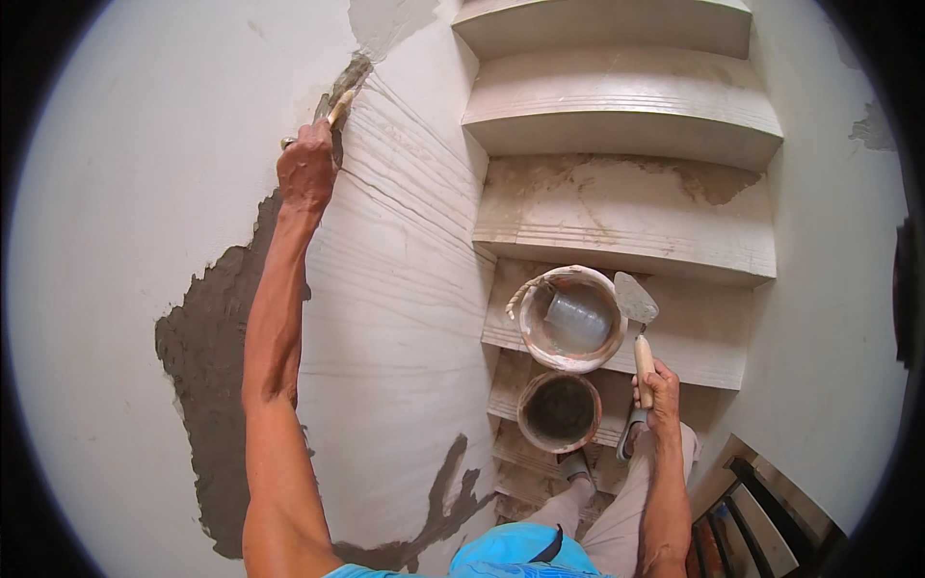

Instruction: The person applies wet plaster to a wall using a trowel and a brush. They repeatedly scoop plaster from a bucket, spread it on the wall, and smooth the surface. The person also uses a brush to apply water to the plastered area.

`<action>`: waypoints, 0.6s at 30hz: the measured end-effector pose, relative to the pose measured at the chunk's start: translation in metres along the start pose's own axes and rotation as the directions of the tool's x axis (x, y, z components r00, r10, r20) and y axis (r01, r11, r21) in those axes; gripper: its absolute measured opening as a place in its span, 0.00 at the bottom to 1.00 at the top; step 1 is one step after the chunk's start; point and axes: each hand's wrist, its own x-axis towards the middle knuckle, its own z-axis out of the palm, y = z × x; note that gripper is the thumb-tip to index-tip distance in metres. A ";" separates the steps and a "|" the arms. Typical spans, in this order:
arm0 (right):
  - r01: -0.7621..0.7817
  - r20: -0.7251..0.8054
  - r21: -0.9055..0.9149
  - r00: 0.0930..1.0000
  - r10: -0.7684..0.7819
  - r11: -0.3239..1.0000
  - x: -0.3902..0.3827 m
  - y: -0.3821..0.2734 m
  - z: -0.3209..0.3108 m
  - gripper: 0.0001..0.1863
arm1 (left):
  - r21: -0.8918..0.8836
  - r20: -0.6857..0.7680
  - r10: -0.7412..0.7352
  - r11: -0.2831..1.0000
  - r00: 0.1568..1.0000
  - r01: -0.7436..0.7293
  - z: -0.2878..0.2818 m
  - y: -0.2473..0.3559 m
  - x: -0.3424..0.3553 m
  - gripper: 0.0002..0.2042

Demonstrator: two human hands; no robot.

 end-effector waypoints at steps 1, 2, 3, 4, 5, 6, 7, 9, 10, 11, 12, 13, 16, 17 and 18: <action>-0.005 0.011 0.011 1.000 0.005 1.000 0.000 0.000 0.003 0.21 | 0.012 -0.007 0.017 1.000 1.000 -0.017 -0.009 -0.007 -0.006 0.10; 0.001 -0.009 0.018 1.000 -0.001 1.000 0.001 0.000 0.002 0.21 | -0.006 -0.035 0.032 0.999 0.999 -0.033 -0.001 -0.003 -0.008 0.10; 0.008 -0.029 0.024 1.000 -0.007 1.000 0.001 0.001 0.000 0.21 | -0.022 -0.070 0.046 0.999 0.996 -0.048 0.004 0.001 -0.012 0.10; 0.018 -0.037 0.012 0.999 -0.018 1.000 0.003 0.001 -0.004 0.21 | -0.043 -0.102 0.054 0.997 0.993 -0.058 0.010 0.009 -0.017 0.10; 0.029 -0.048 0.000 0.998 -0.029 1.000 0.004 0.001 -0.009 0.21 | -0.068 -0.134 0.058 0.995 0.989 -0.067 0.018 0.018 -0.020 0.10; 0.041 -0.062 -0.013 0.997 -0.041 0.999 0.006 0.001 -0.014 0.21 | -0.101 -0.141 0.030 0.994 0.990 -0.044 0.028 0.031 -0.022 0.10; 0.006 0.011 -0.006 1.000 -0.006 1.000 0.005 0.003 -0.007 0.22 | -0.053 -0.080 0.010 0.998 0.997 -0.014 -0.012 0.012 -0.031 0.10; 0.001 0.041 -0.022 0.999 0.000 1.000 0.011 0.002 0.001 0.22 | -0.020 0.117 -0.183 0.982 0.976 0.186 -0.044 0.024 -0.026 0.09; 0.001 0.045 -0.032 0.999 0.000 0.999 0.011 0.002 0.002 0.23 | 0.003 0.214 -0.279 0.958 0.936 0.285 -0.058 0.038 -0.030 0.09; -0.001 0.053 -0.041 0.999 0.003 0.999 0.010 0.001 0.004 0.23 | -0.002 0.243 -0.271 0.960 0.931 0.280 -0.067 0.048 -0.038 0.10; 0.007 0.040 -0.042 0.999 -0.005 0.999 0.010 0.000 0.004 0.23 | -0.028 0.263 -0.254 0.962 0.931 0.271 -0.067 0.061 -0.042 0.10; 0.011 0.024 -0.042 1.000 -0.010 0.999 0.011 -0.001 0.004 0.23 | -0.054 0.283 -0.236 0.964 0.930 0.261 -0.067 0.074 -0.047 0.11; 0.014 0.012 -0.050 1.000 -0.014 0.999 0.013 0.003 0.000 0.24 | -0.282 0.232 -0.272 0.900 0.934 0.332 -0.077 0.109 -0.068 0.11; 0.004 0.052 -0.051 0.999 -0.002 0.999 0.012 0.005 0.006 0.24 | -0.293 0.272 -0.292 0.882 0.917 0.368 -0.092 0.109 -0.081 0.11; 0.025 0.029 -0.057 0.999 -0.024 0.998 0.013 0.004 0.003 0.25 | -0.412 0.279 -0.316 0.814 0.907 0.410 -0.076 0.127 -0.094 0.10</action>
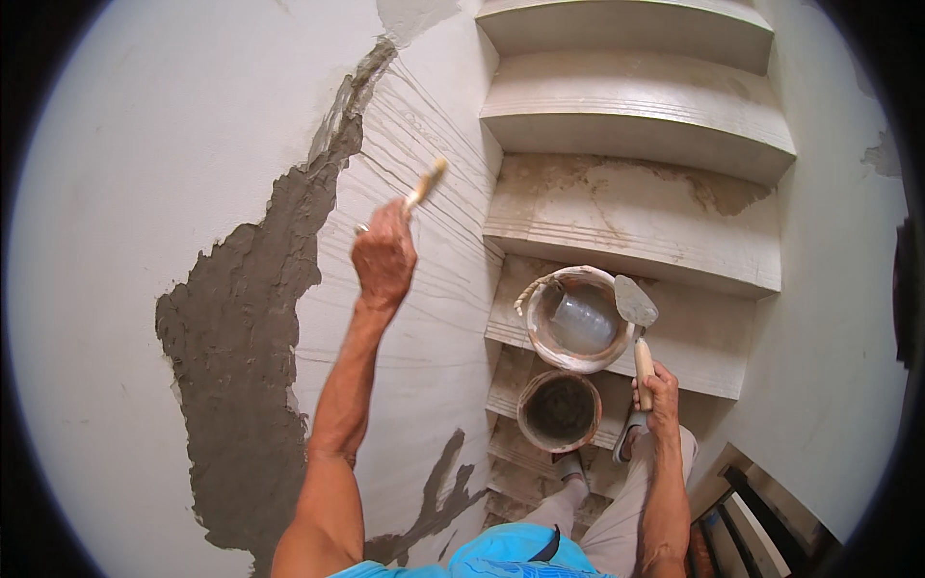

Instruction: The person applies wet plaster to a wall using a trowel and a brush. They repeatedly scoop plaster from a bucket, spread it on the wall, and smooth the surface. The person also uses a brush to apply water to the plastered area.

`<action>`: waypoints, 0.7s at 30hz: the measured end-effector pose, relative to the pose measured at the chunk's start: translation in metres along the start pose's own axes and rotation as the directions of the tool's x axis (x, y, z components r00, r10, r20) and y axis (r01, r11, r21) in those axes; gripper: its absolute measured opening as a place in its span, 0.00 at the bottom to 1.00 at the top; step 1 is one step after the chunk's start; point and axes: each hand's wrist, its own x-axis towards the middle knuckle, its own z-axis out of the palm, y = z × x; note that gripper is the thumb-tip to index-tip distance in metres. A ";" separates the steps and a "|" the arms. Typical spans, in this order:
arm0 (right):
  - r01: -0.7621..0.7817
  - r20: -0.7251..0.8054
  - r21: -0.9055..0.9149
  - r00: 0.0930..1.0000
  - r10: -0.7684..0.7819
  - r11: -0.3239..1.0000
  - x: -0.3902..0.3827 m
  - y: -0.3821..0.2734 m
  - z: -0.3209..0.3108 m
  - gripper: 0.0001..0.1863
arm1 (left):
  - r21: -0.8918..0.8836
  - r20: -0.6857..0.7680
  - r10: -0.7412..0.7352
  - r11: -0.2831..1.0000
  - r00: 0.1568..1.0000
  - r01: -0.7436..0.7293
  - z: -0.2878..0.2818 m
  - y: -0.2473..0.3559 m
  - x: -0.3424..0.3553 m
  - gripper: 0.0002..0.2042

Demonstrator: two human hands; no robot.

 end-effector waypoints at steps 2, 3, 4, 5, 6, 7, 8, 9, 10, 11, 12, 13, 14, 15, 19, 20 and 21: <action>-0.013 0.006 0.002 1.000 0.013 1.000 0.000 -0.002 0.003 0.25 | -0.182 0.096 -0.105 0.976 0.990 0.121 0.015 0.007 -0.026 0.09; -0.027 0.006 0.002 1.000 0.027 1.000 -0.002 -0.001 0.003 0.26 | -0.242 0.199 -0.173 0.945 0.965 0.219 0.019 0.013 -0.040 0.09; -0.024 0.014 0.000 1.000 0.024 1.000 -0.002 0.000 0.004 0.26 | -0.262 0.278 -0.228 0.916 0.933 0.303 0.025 0.020 -0.052 0.09; -0.023 0.018 -0.001 1.000 0.023 1.000 -0.002 0.000 0.004 0.26 | -0.277 0.360 -0.277 0.880 0.891 0.385 0.032 0.028 -0.063 0.09; -0.022 0.020 -0.004 1.000 0.022 1.000 -0.002 -0.001 0.002 0.26 | -0.284 0.442 -0.318 0.837 0.839 0.467 0.041 0.032 -0.073 0.09; -0.010 0.030 -0.009 0.999 0.010 1.000 0.001 -0.001 0.003 0.26 | -0.318 0.427 -0.318 0.823 0.847 0.470 0.052 0.030 -0.082 0.10; -0.008 0.031 -0.017 0.999 0.008 1.000 0.004 0.000 0.004 0.26 | -0.353 0.423 -0.317 0.805 0.849 0.477 0.066 0.029 -0.098 0.10; -0.018 0.025 -0.029 1.000 0.019 0.999 0.001 0.002 0.003 0.26 | -0.385 0.433 -0.318 0.781 0.843 0.492 0.078 0.031 -0.119 0.10; -0.013 0.025 -0.029 1.000 0.014 0.999 -0.003 0.002 0.005 0.26 | -0.374 0.483 -0.336 0.756 0.808 0.538 0.090 0.031 -0.137 0.12; -0.003 0.020 -0.029 1.000 0.003 1.000 -0.003 0.000 0.007 0.26 | -0.371 0.564 -0.361 0.692 0.743 0.618 0.091 0.040 -0.145 0.12; -0.007 0.017 -0.033 1.000 0.007 0.999 -0.002 0.001 0.004 0.26 | -0.362 0.639 -0.371 0.627 0.673 0.690 0.088 0.051 -0.146 0.13; -0.002 0.015 -0.030 1.000 0.002 1.000 -0.003 0.003 0.001 0.26 | -0.346 0.705 -0.370 0.565 0.605 0.749 0.089 0.061 -0.146 0.13; -0.008 0.008 -0.027 1.000 0.009 1.000 -0.003 0.002 0.003 0.26 | -0.370 0.677 -0.366 0.581 0.639 0.725 0.100 0.063 -0.156 0.14; -0.016 0.007 -0.023 1.000 0.016 1.000 -0.004 0.002 0.006 0.26 | -0.389 0.645 -0.366 0.599 0.671 0.700 0.111 0.062 -0.171 0.14; -0.035 0.008 -0.006 0.999 0.035 0.999 -0.007 0.001 0.012 0.25 | -0.402 0.606 -0.389 0.603 0.694 0.689 0.143 0.074 -0.202 0.16; -0.033 0.010 -0.012 0.999 0.033 0.999 -0.006 0.001 0.012 0.25 | -0.415 0.610 -0.349 0.624 0.711 0.662 0.145 0.079 -0.204 0.15; -0.031 0.013 -0.018 0.999 0.032 0.999 -0.006 0.002 0.011 0.25 | -0.429 0.613 -0.309 0.643 0.727 0.635 0.147 0.085 -0.205 0.15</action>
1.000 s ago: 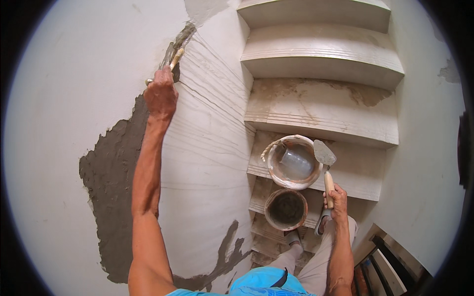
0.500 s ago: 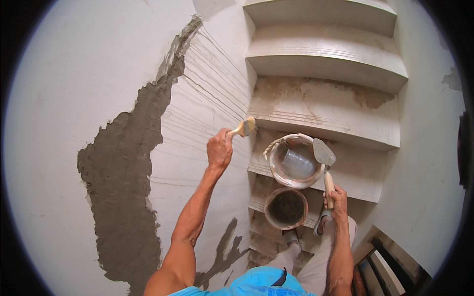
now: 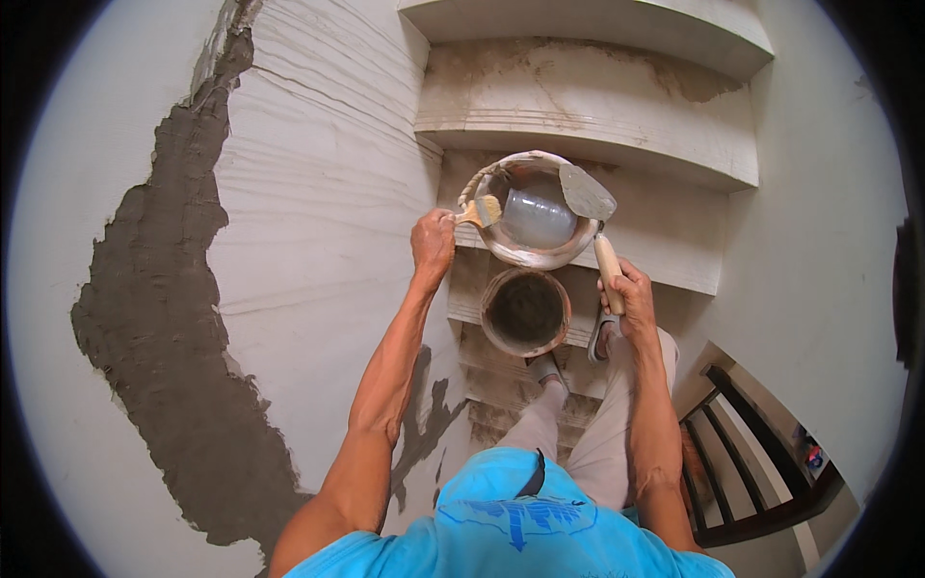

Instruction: The person applies wet plaster to a wall using a trowel and a brush. They repeatedly scoop plaster from a bucket, spread it on the wall, and smooth the surface. The person also uses a brush to apply water to the plastered area.

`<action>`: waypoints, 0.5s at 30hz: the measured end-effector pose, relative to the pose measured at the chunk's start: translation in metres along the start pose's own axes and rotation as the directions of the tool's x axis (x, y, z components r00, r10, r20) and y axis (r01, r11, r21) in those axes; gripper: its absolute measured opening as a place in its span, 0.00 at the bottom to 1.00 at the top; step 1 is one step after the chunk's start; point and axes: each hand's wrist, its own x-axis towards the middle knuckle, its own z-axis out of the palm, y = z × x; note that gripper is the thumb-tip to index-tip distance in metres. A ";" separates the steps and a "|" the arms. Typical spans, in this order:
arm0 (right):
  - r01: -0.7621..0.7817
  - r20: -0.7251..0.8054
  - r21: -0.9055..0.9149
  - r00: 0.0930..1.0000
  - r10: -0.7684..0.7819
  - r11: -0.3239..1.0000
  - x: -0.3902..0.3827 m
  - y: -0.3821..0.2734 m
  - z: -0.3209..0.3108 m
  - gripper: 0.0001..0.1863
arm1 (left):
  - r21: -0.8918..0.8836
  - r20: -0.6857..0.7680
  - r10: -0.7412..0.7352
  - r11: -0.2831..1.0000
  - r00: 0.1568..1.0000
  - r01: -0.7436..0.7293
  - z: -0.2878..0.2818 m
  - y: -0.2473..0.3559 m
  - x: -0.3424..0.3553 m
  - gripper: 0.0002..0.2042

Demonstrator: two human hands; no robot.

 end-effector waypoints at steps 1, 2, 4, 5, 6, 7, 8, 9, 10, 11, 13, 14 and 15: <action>0.001 0.003 -0.007 1.000 -0.001 1.000 0.000 0.000 -0.001 0.24 | 0.010 0.027 0.034 0.999 0.999 -0.035 0.007 0.002 -0.002 0.15; -0.001 0.000 -0.005 1.000 0.001 1.000 -0.001 0.001 0.000 0.24 | 0.067 0.067 0.038 0.997 0.997 -0.043 0.015 0.002 -0.004 0.14; 0.002 0.002 -0.004 1.000 -0.002 1.000 0.001 0.001 0.002 0.24 | 0.180 0.138 0.043 0.981 0.989 -0.068 0.034 0.003 -0.005 0.14; -0.002 -0.002 0.010 1.000 0.002 1.000 0.002 0.003 0.001 0.24 | 0.203 0.165 0.008 0.978 0.986 -0.042 0.048 0.006 -0.004 0.13; -0.004 -0.005 0.021 1.000 0.004 1.000 0.004 0.006 0.001 0.24 | 0.228 0.191 -0.046 0.974 0.980 0.001 0.059 0.012 -0.004 0.13; -0.006 -0.008 0.032 1.000 0.006 0.999 0.004 0.008 0.000 0.24 | 0.254 0.217 -0.100 0.966 0.971 0.043 0.069 0.018 -0.003 0.13; -0.008 0.001 0.034 1.000 0.008 0.999 0.004 0.008 0.001 0.24 | 0.282 0.239 -0.156 0.955 0.958 0.085 0.081 0.021 -0.002 0.12; -0.011 0.009 0.036 1.000 0.010 0.999 0.003 0.008 0.001 0.25 | 0.276 0.246 -0.203 0.952 0.948 0.133 0.092 0.021 0.000 0.12; -0.013 0.017 0.038 1.000 0.012 0.999 0.001 0.007 0.001 0.25 | 0.272 0.233 -0.196 0.953 0.952 0.130 0.102 0.023 0.000 0.12; -0.013 0.017 0.039 1.000 0.013 0.999 0.000 0.009 0.001 0.25 | 0.269 0.222 -0.187 0.955 0.957 0.125 0.113 0.025 -0.001 0.12; -0.015 0.017 0.039 1.000 0.015 0.999 -0.002 0.011 -0.002 0.26 | 0.258 0.197 -0.184 0.957 0.963 0.130 0.131 0.029 -0.001 0.13; -0.021 0.021 0.043 1.000 0.020 0.999 -0.003 0.012 -0.004 0.27 | 0.252 0.193 -0.189 0.958 0.963 0.137 0.138 0.028 0.000 0.12; -0.027 0.026 0.045 0.999 0.026 0.999 -0.004 0.014 -0.006 0.28 | 0.245 0.189 -0.194 0.959 0.963 0.145 0.144 0.027 -0.001 0.12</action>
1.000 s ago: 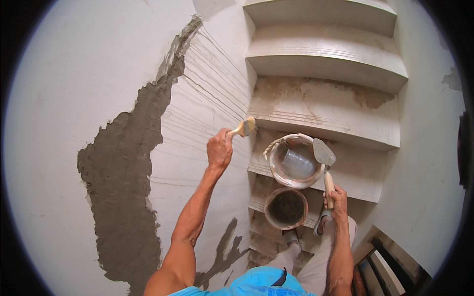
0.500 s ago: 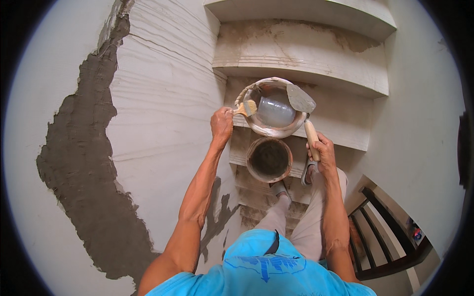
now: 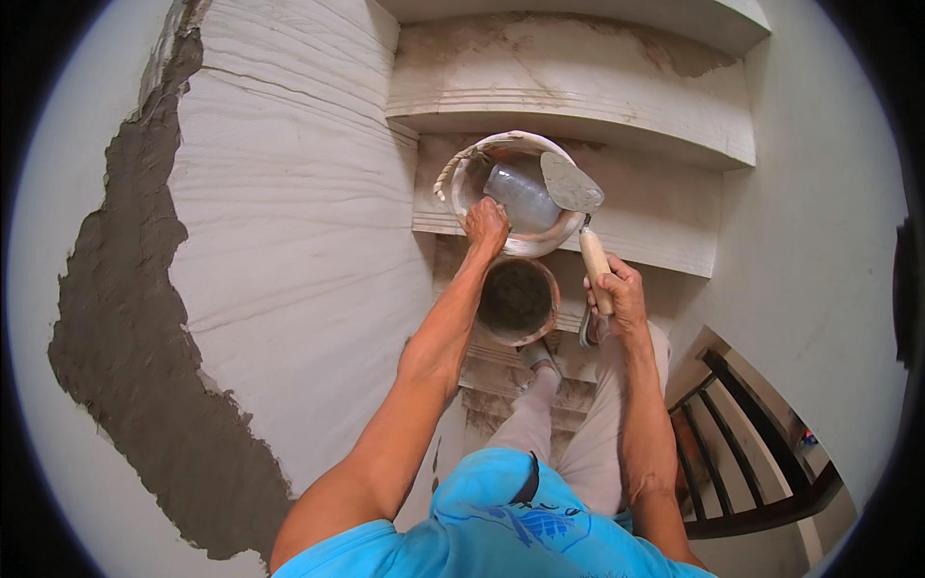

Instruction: The person applies wet plaster to a wall using a trowel and a brush. They repeatedly scoop plaster from a bucket, spread it on the wall, and smooth the surface. The person also uses a brush to apply water to the plastered area.

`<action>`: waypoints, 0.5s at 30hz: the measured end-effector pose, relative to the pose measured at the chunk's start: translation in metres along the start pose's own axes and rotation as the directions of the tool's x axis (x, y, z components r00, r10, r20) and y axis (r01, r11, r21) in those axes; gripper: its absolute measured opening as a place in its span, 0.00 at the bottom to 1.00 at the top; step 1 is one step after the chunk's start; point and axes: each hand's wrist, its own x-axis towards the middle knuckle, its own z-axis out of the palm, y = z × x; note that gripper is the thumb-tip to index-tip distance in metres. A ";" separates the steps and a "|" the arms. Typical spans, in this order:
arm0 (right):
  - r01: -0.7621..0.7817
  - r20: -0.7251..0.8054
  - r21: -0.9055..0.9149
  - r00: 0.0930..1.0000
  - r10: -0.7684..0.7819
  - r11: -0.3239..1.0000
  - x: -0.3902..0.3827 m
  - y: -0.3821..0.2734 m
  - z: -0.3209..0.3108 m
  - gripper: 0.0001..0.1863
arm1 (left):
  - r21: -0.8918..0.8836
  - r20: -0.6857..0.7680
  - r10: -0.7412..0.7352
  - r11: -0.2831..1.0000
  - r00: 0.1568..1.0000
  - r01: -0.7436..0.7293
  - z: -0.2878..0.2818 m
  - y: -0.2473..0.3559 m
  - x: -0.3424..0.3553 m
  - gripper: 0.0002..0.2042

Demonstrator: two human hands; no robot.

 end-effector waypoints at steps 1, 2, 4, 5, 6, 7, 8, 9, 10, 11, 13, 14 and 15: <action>-0.006 0.006 0.001 1.000 0.006 1.000 -0.001 0.001 -0.003 0.29 | -0.010 -0.004 -0.008 1.000 1.000 0.008 0.006 0.000 0.000 0.12; -0.009 -0.004 -0.015 1.000 0.009 1.000 -0.001 0.000 -0.002 0.29 | -0.019 0.011 0.007 1.000 1.000 -0.007 0.007 -0.005 0.003 0.11; -0.015 -0.018 -0.055 1.000 0.014 0.998 -0.004 -0.001 -0.002 0.31 | -0.042 0.034 0.030 0.999 0.999 -0.029 0.008 -0.019 0.005 0.10; -0.003 -0.036 -0.044 0.999 0.002 0.999 -0.004 -0.003 0.000 0.30 | 0.002 -0.103 0.127 0.992 0.987 -0.127 0.010 -0.026 0.000 0.08; 0.016 -0.023 -0.031 1.000 -0.017 0.999 -0.006 -0.006 0.003 0.28 | 0.073 -0.216 0.195 0.980 0.957 -0.184 0.012 -0.046 -0.005 0.08; 0.010 -0.037 -0.031 0.999 -0.012 0.999 -0.004 -0.006 0.003 0.29 | 0.095 -0.200 0.120 0.990 0.972 -0.102 0.005 -0.048 -0.010 0.09; 0.003 -0.026 -0.040 1.000 -0.004 0.999 -0.003 -0.008 0.005 0.31 | 0.094 -0.241 0.129 0.990 0.962 -0.109 0.001 -0.059 -0.016 0.08; 0.020 -0.030 -0.030 0.999 -0.020 0.999 -0.002 -0.009 0.008 0.31 | 0.143 -0.319 0.163 0.982 0.933 -0.123 -0.004 -0.062 -0.025 0.10; 0.015 -0.044 -0.022 0.999 -0.016 1.000 0.001 -0.009 0.004 0.31 | -0.001 -0.190 0.146 0.989 0.971 -0.149 -0.027 -0.056 -0.023 0.10; 0.025 -0.038 -0.021 0.999 -0.026 0.999 0.004 -0.008 0.004 0.30 | -0.110 -0.231 0.147 0.978 0.962 -0.176 -0.041 -0.056 -0.029 0.10; 0.029 -0.050 -0.039 0.998 -0.031 0.999 0.006 -0.005 0.002 0.30 | -0.526 -0.043 -0.082 0.849 0.996 0.047 -0.066 -0.058 -0.043 0.11; 0.036 -0.035 -0.047 0.999 -0.038 0.998 0.007 -0.004 0.001 0.30 | -0.609 -0.012 -0.121 0.788 0.993 0.089 -0.080 -0.056 -0.054 0.11; 0.042 -0.030 -0.059 0.999 -0.044 0.997 0.007 -0.005 0.000 0.30 | -0.688 0.031 -0.153 0.714 0.988 0.132 -0.092 -0.053 -0.064 0.11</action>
